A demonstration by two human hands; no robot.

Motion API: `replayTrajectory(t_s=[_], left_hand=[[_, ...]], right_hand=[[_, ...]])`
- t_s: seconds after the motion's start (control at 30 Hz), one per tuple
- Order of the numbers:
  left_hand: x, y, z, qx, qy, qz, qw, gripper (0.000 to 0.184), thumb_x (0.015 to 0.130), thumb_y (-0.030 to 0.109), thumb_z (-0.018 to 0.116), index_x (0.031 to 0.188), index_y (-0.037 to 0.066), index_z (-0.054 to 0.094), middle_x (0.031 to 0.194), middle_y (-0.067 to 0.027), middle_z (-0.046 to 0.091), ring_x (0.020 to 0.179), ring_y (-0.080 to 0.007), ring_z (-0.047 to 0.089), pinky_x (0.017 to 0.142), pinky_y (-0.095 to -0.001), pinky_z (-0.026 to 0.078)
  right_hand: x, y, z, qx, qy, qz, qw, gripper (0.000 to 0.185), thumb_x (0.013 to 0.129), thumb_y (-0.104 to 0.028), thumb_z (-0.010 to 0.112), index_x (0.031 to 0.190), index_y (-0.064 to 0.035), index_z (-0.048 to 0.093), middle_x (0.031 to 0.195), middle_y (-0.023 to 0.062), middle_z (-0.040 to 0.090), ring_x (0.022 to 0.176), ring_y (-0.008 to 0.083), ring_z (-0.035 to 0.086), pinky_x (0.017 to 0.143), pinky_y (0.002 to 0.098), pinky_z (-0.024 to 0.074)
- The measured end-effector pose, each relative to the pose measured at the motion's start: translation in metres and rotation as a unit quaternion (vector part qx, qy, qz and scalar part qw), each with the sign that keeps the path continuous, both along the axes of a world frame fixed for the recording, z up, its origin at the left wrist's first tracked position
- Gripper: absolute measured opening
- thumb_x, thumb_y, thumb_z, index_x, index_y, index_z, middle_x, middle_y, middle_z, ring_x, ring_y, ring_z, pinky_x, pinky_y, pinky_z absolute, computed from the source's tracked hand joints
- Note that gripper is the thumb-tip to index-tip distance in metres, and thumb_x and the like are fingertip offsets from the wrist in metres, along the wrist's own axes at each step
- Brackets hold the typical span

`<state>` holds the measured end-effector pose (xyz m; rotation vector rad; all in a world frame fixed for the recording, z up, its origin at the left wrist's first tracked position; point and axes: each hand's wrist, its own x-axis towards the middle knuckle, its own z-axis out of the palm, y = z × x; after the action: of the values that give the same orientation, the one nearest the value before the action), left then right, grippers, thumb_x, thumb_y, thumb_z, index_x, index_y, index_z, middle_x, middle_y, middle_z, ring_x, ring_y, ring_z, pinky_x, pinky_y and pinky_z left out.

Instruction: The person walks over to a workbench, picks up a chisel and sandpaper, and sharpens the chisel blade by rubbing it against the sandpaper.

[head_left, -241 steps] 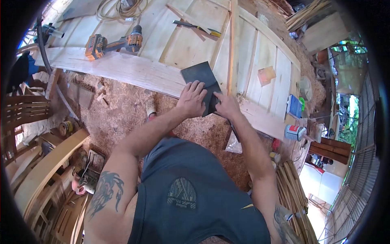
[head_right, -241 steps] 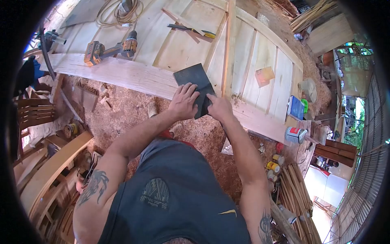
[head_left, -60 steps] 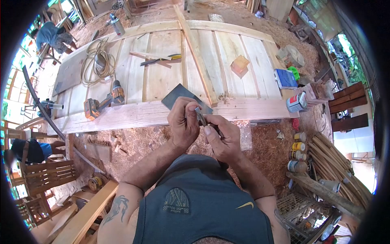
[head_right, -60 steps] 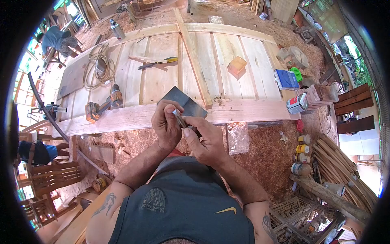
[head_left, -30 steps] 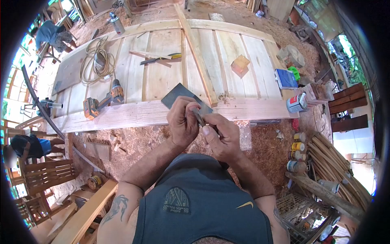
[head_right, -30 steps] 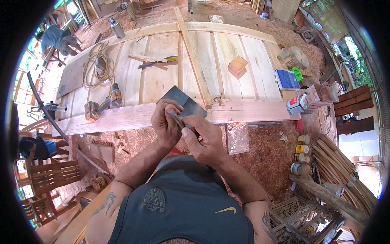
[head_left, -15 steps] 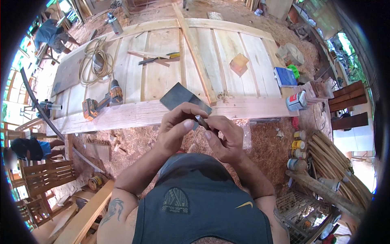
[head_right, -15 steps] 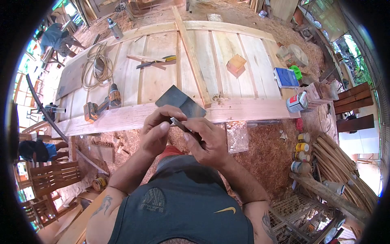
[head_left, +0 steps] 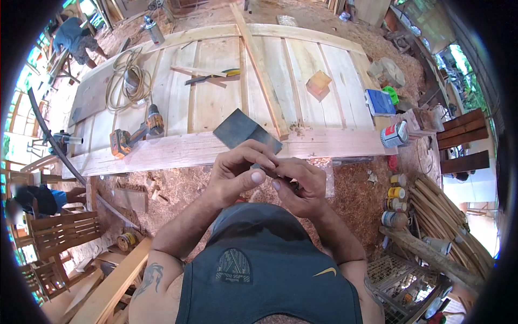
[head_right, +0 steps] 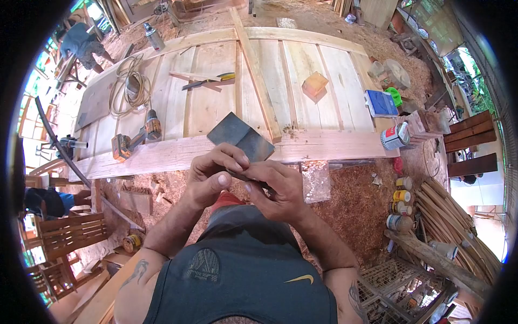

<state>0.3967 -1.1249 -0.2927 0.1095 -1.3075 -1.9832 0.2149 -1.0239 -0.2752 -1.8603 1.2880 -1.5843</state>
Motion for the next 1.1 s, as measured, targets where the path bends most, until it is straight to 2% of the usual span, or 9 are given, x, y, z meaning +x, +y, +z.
replayTrajectory(t_s=[0.23, 0.33, 0.43, 0.63, 0.67, 0.83, 0.87, 1.0, 1.1], left_hand=[[0.001, -0.004, -0.01, 0.02, 0.008, -0.007, 1.0, 0.016, 0.102, 0.013, 0.07, 0.11, 0.0, 0.073, 0.123, -0.0145, 0.063, 0.11, -0.0209, 0.066, 0.1, -0.0383, 0.054], [-0.002, 0.004, 0.0, 0.062, -0.029, 0.022, 0.997, 0.021, 0.103, 0.02, 0.068, 0.101, 0.0, 0.073, 0.112, -0.0155, 0.065, 0.105, -0.022, 0.065, 0.098, -0.0375, 0.052], [-0.003, 0.001, -0.006, -0.025, -0.079, 0.107, 0.991, 0.018, 0.105, 0.017, 0.065, 0.101, 0.0, 0.071, 0.107, -0.0137, 0.065, 0.099, -0.0203, 0.064, 0.093, -0.0361, 0.051], [0.009, -0.039, -0.035, 0.064, -0.109, 0.286, 0.95, 0.034, 0.114, 0.025, 0.052, 0.09, 0.002, 0.06, 0.095, -0.0109, 0.064, 0.092, -0.0181, 0.061, 0.086, -0.0345, 0.049], [0.013, -0.043, -0.048, 0.071, -0.13, 0.311, 0.939, 0.045, 0.116, 0.032, 0.048, 0.081, 0.004, 0.057, 0.086, -0.0094, 0.064, 0.085, -0.0167, 0.06, 0.081, -0.0336, 0.049], [0.048, -0.03, -0.109, 0.016, -0.382, 0.272, 0.883, 0.055, 0.116, 0.037, 0.047, 0.076, 0.003, 0.066, 0.075, -0.0059, 0.065, 0.071, -0.016, 0.058, 0.072, -0.0319, 0.049], [0.056, -0.027, -0.115, -0.008, -0.42, 0.236, 0.876, 0.049, 0.113, 0.035, 0.053, 0.085, 0.0, 0.071, 0.079, -0.0083, 0.07, 0.075, -0.0165, 0.064, 0.073, -0.0339, 0.052], [0.086, -0.016, -0.144, -0.147, -0.537, 0.225, 0.8, 0.036, 0.107, 0.032, 0.065, 0.097, -0.001, 0.074, 0.083, -0.0128, 0.076, 0.078, -0.019, 0.073, 0.072, -0.0374, 0.057], [0.104, -0.014, -0.156, -0.114, -0.504, 0.243, 0.821, 0.033, 0.105, 0.031, 0.067, 0.1, -0.001, 0.074, 0.079, -0.0138, 0.074, 0.075, -0.0215, 0.072, 0.071, -0.0368, 0.057]], right_hand=[[-0.003, 0.0, -0.007, 0.022, -0.006, 0.016, 1.0, 0.03, 0.084, 0.005, 0.076, 0.112, -0.0028, 0.07, 0.094, 0.0119, 0.073, 0.075, 0.02, 0.07, 0.063, 0.0306, 0.0544], [-0.003, 0.002, -0.015, 0.045, -0.021, 0.013, 0.999, 0.027, 0.085, 0.004, 0.076, 0.112, -0.0025, 0.07, 0.092, 0.0109, 0.072, 0.073, 0.0165, 0.068, 0.06, 0.0295, 0.0524], [-0.005, 0.004, -0.026, 0.084, -0.041, 0.011, 0.996, 0.025, 0.087, 0.002, 0.075, 0.111, -0.0021, 0.07, 0.09, 0.0093, 0.072, 0.072, 0.0129, 0.066, 0.06, 0.0286, 0.0514], [-0.015, 0.01, -0.081, 0.202, -0.121, -0.037, 0.971, 0.02, 0.094, -0.002, 0.073, 0.114, -0.0011, 0.072, 0.087, 0.0026, 0.071, 0.072, 0.0077, 0.063, 0.065, 0.0261, 0.0513], [-0.02, 0.01, -0.096, 0.233, -0.134, -0.056, 0.961, 0.019, 0.095, -0.003, 0.072, 0.114, -0.0008, 0.072, 0.087, 0.0019, 0.072, 0.073, 0.0072, 0.063, 0.066, 0.0258, 0.0513], [-0.031, -0.006, -0.132, 0.307, -0.206, -0.089, 0.925, 0.018, 0.101, -0.006, 0.067, 0.117, 0.0009, 0.07, 0.088, 0.0042, 0.073, 0.067, 0.0076, 0.061, 0.062, 0.0258, 0.0528], [-0.031, -0.013, -0.138, 0.318, -0.204, -0.09, 0.921, 0.018, 0.102, -0.007, 0.065, 0.118, 0.0018, 0.069, 0.09, 0.0057, 0.074, 0.065, 0.008, 0.061, 0.059, 0.0257, 0.0531], [-0.021, -0.06, -0.155, 0.336, -0.217, -0.075, 0.914, 0.02, 0.103, -0.009, 0.063, 0.119, 0.0029, 0.068, 0.094, 0.0082, 0.075, 0.064, 0.0088, 0.063, 0.057, 0.0253, 0.0514], [-0.001, -0.115, -0.157, 0.363, -0.203, -0.047, 0.908, 0.022, 0.103, -0.011, 0.063, 0.119, 0.0034, 0.067, 0.095, 0.0089, 0.075, 0.062, 0.01, 0.063, 0.056, 0.0252, 0.0505]])
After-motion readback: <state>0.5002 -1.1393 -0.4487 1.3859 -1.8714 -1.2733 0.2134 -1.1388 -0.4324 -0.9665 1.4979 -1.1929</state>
